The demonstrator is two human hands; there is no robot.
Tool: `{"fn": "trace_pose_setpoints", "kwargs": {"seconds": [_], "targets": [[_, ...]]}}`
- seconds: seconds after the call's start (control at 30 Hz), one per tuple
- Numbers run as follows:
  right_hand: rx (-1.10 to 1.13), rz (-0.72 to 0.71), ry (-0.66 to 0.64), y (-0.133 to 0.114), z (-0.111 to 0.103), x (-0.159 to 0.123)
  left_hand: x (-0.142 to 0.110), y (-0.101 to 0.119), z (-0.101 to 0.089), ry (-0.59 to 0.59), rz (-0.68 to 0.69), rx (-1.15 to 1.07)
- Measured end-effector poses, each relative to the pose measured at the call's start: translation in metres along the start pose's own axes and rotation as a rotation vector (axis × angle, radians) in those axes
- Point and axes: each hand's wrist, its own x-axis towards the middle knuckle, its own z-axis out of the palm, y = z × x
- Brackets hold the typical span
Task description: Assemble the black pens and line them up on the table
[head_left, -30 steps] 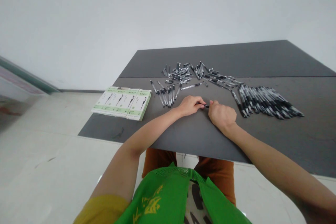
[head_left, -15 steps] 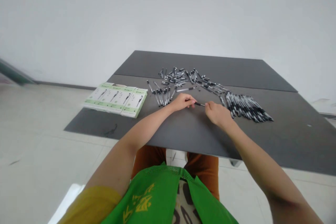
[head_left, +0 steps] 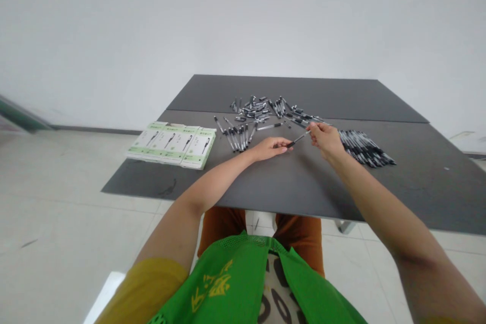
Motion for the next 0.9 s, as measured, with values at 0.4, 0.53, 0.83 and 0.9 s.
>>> {"fn": "trace_pose_setpoints", "kwargs": {"seconds": [0.4,0.53,0.83,0.9], "targets": [[-0.896,0.111,-0.218,0.012,-0.024,0.061,0.003,-0.003,0.0,0.044,0.126,0.54],[-0.864,0.106,-0.182,0.038,-0.012,0.051,0.005,-0.004,-0.001,0.051,0.095,0.501],[-0.733,0.229,-0.012,0.048,-0.003,0.049,0.004,-0.003,0.0,0.06,0.099,0.538],[-0.728,0.253,-0.015,0.047,-0.005,0.051,0.003,-0.004,0.0,0.068,0.11,0.544]]}}
